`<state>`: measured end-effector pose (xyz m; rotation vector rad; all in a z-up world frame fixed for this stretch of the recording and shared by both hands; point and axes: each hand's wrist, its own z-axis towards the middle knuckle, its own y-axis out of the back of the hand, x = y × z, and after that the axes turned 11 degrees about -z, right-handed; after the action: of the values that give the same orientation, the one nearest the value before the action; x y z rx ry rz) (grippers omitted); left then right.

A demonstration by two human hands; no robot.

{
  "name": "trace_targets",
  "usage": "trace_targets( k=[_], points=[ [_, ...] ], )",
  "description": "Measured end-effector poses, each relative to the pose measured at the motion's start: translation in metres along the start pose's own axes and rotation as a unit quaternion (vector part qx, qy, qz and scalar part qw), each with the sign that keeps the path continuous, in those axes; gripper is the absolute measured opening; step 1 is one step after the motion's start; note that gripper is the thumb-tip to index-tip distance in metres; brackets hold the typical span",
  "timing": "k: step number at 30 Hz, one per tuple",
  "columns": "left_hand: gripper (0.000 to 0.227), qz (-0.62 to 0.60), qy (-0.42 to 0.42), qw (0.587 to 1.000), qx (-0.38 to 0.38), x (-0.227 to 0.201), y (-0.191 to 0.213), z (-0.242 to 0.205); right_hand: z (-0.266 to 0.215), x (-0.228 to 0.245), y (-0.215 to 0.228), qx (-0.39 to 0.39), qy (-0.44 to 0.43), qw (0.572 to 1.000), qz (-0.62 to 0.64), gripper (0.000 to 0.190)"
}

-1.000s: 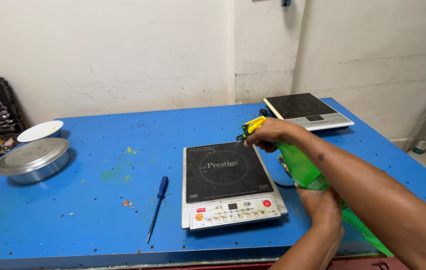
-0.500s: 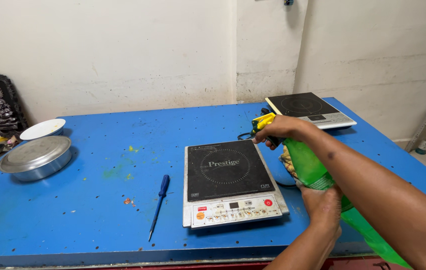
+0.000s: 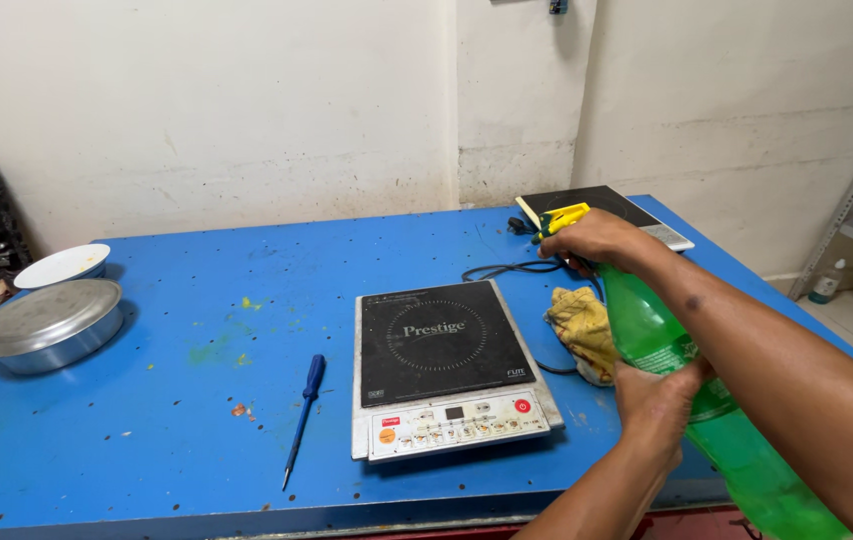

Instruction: The person uses a screwdriver to remove screws from the bottom of an induction cooker, wipes the base with a cloth, flips the cooker over, and applies a spray from a bottle before wiping the top surface.

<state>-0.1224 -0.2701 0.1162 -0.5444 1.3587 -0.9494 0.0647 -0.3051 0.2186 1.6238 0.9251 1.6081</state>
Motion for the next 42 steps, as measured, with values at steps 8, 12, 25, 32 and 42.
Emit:
trace_targets(
  k=[8,12,25,32,42],
  points=[
    [0.059,0.015,0.021,1.0,-0.012,0.008,-0.005,0.003,0.003,-0.01,0.011,0.023,-0.035,0.999,0.009,0.029],
    [0.054,-0.055,0.019,0.998,-0.008,0.018,-0.009,-0.001,-0.002,-0.007,0.006,0.086,-0.047,0.992,0.075,0.017],
    [0.059,-0.036,0.018,0.997,-0.066,0.016,-0.037,-0.037,-0.044,-0.012,0.012,0.091,-0.054,0.994,-0.037,0.035],
    [0.075,-0.064,0.038,0.987,-0.146,0.021,-0.046,-0.059,-0.058,-0.008,-0.01,0.154,-0.004,0.986,-0.07,0.031],
    [0.08,-0.092,0.033,0.979,-0.179,0.019,-0.036,-0.068,-0.068,-0.008,-0.034,0.174,0.041,0.982,-0.062,0.03]
  ],
)
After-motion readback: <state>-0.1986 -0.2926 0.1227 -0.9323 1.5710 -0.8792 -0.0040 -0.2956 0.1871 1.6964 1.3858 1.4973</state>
